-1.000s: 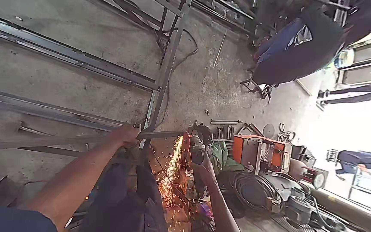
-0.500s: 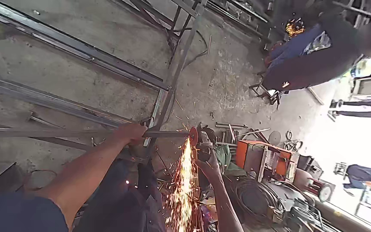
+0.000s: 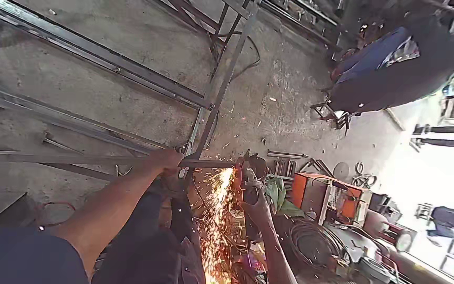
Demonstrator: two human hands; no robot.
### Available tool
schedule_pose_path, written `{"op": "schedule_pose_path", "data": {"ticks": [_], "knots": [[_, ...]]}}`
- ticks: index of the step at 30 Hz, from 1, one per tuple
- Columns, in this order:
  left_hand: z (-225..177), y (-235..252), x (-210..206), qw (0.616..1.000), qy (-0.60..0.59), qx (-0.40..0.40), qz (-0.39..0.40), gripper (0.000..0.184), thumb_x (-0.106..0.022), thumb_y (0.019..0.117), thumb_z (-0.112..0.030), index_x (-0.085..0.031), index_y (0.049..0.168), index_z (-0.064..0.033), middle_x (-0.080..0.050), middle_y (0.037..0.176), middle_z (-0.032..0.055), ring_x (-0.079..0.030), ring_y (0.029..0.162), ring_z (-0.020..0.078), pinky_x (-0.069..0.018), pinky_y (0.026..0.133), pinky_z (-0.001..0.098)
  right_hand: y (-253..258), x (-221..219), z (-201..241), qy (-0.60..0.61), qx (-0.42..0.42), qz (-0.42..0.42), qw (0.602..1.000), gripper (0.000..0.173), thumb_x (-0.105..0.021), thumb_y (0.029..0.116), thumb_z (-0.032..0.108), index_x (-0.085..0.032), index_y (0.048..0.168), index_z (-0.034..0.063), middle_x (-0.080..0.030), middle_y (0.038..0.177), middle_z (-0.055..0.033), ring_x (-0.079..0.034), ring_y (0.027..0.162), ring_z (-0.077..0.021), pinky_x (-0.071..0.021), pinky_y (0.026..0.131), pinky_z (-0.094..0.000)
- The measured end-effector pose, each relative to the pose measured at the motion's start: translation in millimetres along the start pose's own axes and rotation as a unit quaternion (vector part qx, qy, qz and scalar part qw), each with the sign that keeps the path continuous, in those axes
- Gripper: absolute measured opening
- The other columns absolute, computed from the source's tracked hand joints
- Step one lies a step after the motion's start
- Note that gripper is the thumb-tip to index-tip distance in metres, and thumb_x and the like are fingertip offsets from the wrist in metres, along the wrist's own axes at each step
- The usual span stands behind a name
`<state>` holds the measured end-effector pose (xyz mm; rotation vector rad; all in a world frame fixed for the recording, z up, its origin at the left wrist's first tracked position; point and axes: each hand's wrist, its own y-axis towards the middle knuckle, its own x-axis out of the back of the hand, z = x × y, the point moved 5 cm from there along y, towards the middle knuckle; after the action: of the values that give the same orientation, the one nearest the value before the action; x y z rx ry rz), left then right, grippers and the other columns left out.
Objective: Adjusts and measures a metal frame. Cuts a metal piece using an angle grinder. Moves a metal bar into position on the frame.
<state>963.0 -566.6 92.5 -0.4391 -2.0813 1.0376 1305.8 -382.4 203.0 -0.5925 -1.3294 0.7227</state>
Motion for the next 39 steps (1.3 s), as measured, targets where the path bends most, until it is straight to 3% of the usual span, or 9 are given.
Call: {"op": "schedule_pose_path", "data": {"ticks": [4, 7, 9, 13, 17, 22, 26, 35, 39], "knots": [[-2.6, -6.5, 6.3, 1.000, -0.010, 0.003, 0.001, 0.035, -0.075, 0.0875, -0.036, -0.067, 0.113, -0.0135, -0.070, 0.092, 0.0133, -0.070, 0.090, 0.0350, -0.0571, 0.076, 0.0602, -0.7, -24.6, -25.1, -0.017, -0.055, 0.052, 0.997, 0.103, -0.090, 0.0710, 0.035, -0.036, 0.156, 0.0175, -0.069, 0.119, -0.0205, -0.069, 0.106, -0.0359, -0.0552, 0.090, -0.0606], [-3.6, -5.7, 1.7, 1.000, -0.005, 0.018, 0.005, 0.048, -0.072, 0.0895, -0.051, -0.065, 0.120, -0.0146, -0.070, 0.101, 0.0151, -0.070, 0.097, 0.0366, -0.0566, 0.081, 0.0618, -14.9, -37.0, -48.4, -0.016, -0.076, 0.069, 0.995, 0.099, -0.089, 0.0696, 0.036, -0.039, 0.154, 0.0193, -0.070, 0.115, -0.0178, -0.070, 0.101, -0.0337, -0.0568, 0.086, -0.0596], [-3.9, -5.8, -1.7, 1.000, 0.008, 0.026, -0.010, 0.059, -0.067, 0.0879, -0.067, -0.064, 0.119, -0.0163, -0.070, 0.097, 0.0130, -0.070, 0.094, 0.0350, -0.0574, 0.078, 0.0607, -24.5, -35.4, -55.5, -0.007, -0.079, 0.065, 0.995, 0.095, -0.088, 0.0690, 0.040, -0.042, 0.150, 0.0194, -0.070, 0.112, -0.0155, -0.071, 0.098, -0.0306, -0.0576, 0.084, -0.0578], [-3.4, -8.6, -6.2, 0.999, 0.023, 0.034, -0.025, 0.071, -0.056, 0.0858, -0.080, -0.063, 0.118, -0.0174, -0.071, 0.098, 0.0126, -0.071, 0.092, 0.0352, -0.0576, 0.077, 0.0605, -28.6, -17.1, -43.0, 0.040, -0.041, 0.029, 0.998, 0.095, -0.089, 0.0688, 0.037, -0.043, 0.149, 0.0179, -0.069, 0.118, -0.0133, -0.069, 0.104, -0.0269, -0.0575, 0.089, -0.0551], [-1.0, -9.6, -17.3, 0.996, 0.031, 0.001, -0.078, 0.068, -0.046, 0.0924, -0.078, -0.063, 0.114, -0.0161, -0.069, 0.085, 0.0108, -0.071, 0.083, 0.0338, -0.0579, 0.071, 0.0590, -19.2, 0.1, -26.7, 0.073, -0.020, 0.013, 0.997, 0.100, -0.090, 0.0663, 0.035, -0.040, 0.152, 0.0191, -0.069, 0.119, -0.0133, -0.070, 0.103, -0.0260, -0.0583, 0.087, -0.0543], [1.8, -7.1, -15.6, 0.994, 0.040, -0.009, -0.100, 0.067, -0.046, 0.0917, -0.079, -0.063, 0.113, -0.0184, -0.069, 0.088, 0.0099, -0.071, 0.082, 0.0328, -0.0580, 0.069, 0.0587, -4.5, 9.7, -8.5, 0.092, -0.006, 0.003, 0.996, 0.100, -0.088, 0.0630, 0.037, -0.041, 0.150, 0.0191, -0.070, 0.114, -0.0119, -0.072, 0.096, -0.0241, -0.0616, 0.080, -0.0517], [-10.0, -18.9, 0.9, 0.998, 0.034, 0.012, -0.044, 0.063, -0.049, 0.0956, -0.072, -0.061, 0.123, -0.0167, -0.071, 0.091, 0.0141, -0.071, 0.090, 0.0374, -0.0565, 0.077, 0.0612, 0.0, 14.9, -2.0, 0.089, -0.006, 0.005, 0.996, 0.106, -0.088, 0.0633, 0.038, -0.038, 0.155, 0.0185, -0.068, 0.121, -0.0136, -0.070, 0.102, -0.0258, -0.0596, 0.085, -0.0533], [-13.8, -27.9, 7.2, 0.997, 0.050, 0.021, -0.055, 0.057, -0.048, 0.0966, -0.070, -0.061, 0.112, -0.0166, -0.068, 0.081, 0.0098, -0.071, 0.082, 0.0340, -0.0560, 0.072, 0.0587, 6.9, 14.8, 3.9, 0.082, -0.011, 0.010, 0.997, 0.109, -0.089, 0.0606, 0.038, -0.038, 0.155, 0.0194, -0.068, 0.120, -0.0135, -0.070, 0.101, -0.0256, -0.0595, 0.085, -0.0538], [-10.7, -24.8, -1.6, 0.992, 0.067, 0.000, -0.104, 0.057, -0.046, 0.0966, -0.070, -0.061, 0.110, -0.0162, -0.067, 0.077, 0.0072, -0.071, 0.079, 0.0309, -0.0569, 0.073, 0.0552, 7.9, 15.7, 9.4, 0.068, -0.012, 0.011, 0.998, 0.105, -0.088, 0.0620, 0.038, -0.040, 0.153, 0.0183, -0.067, 0.121, -0.0139, -0.069, 0.102, -0.0263, -0.0588, 0.085, -0.0543]]}}
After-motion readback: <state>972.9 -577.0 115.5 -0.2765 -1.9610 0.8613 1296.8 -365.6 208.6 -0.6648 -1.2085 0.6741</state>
